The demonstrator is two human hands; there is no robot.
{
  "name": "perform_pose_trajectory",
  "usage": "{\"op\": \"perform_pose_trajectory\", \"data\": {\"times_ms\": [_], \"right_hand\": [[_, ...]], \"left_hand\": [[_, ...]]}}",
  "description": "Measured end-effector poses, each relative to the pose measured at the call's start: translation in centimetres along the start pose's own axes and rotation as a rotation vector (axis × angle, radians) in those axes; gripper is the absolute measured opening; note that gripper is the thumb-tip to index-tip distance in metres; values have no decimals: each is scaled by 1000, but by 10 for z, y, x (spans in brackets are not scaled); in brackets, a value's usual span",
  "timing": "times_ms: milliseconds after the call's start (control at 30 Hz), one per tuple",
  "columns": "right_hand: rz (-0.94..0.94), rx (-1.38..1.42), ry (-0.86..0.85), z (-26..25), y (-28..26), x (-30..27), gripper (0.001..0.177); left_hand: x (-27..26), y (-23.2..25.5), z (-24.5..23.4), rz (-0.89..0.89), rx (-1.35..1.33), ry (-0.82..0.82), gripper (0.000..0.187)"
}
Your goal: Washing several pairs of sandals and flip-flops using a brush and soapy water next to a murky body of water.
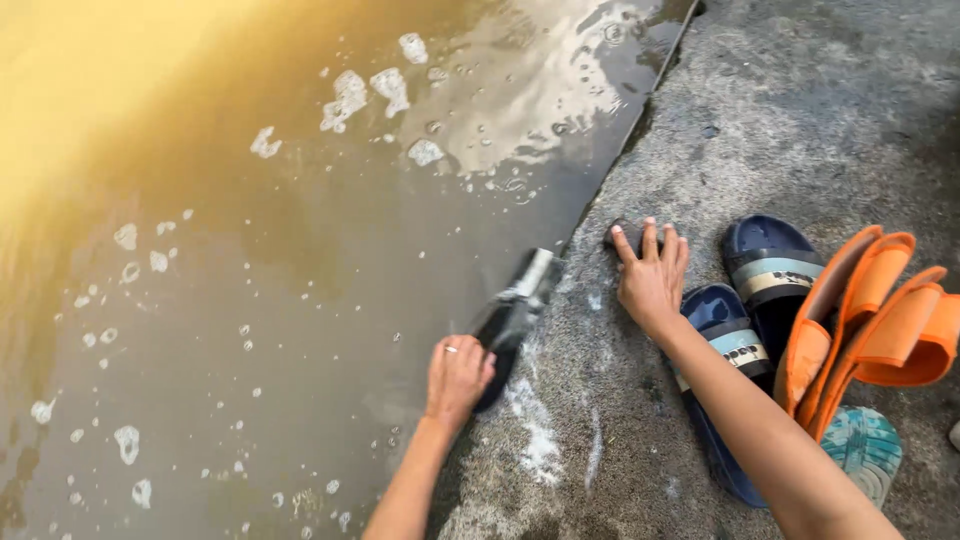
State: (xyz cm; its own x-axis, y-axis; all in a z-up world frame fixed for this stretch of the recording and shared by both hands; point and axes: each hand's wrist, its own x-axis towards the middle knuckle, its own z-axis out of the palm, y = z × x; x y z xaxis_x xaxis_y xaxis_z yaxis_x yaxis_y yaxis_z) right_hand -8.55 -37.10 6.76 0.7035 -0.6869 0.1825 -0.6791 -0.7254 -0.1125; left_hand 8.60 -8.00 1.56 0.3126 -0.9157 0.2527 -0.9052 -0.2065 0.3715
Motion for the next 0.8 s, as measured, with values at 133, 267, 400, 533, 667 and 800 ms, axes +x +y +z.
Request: {"op": "perform_pose_trajectory", "data": {"times_ms": [133, 267, 400, 533, 667, 800], "right_hand": [[-107, -75, -8, -8, -65, -3, 67], [-462, -20, -355, 22, -130, 0, 67], [-483, -52, -611, 122, -156, -4, 61], [-219, -205, -565, 209, -213, -42, 56], [-512, -136, -1051, 227, -270, -95, 38], [-580, 122, -643, 237, -258, -94, 15]], "left_hand": [[-58, -99, 7, -537, 118, 65, 21], [-140, -153, 24, -1249, 306, -220, 38], [-223, -158, 89, -1648, 88, -342, 28], [-252, -183, 149, -1504, 91, -136, 26], [-158, -191, 119, -1520, -148, -31, 52], [-55, -147, 61, -1424, -163, 76, 68]]}}
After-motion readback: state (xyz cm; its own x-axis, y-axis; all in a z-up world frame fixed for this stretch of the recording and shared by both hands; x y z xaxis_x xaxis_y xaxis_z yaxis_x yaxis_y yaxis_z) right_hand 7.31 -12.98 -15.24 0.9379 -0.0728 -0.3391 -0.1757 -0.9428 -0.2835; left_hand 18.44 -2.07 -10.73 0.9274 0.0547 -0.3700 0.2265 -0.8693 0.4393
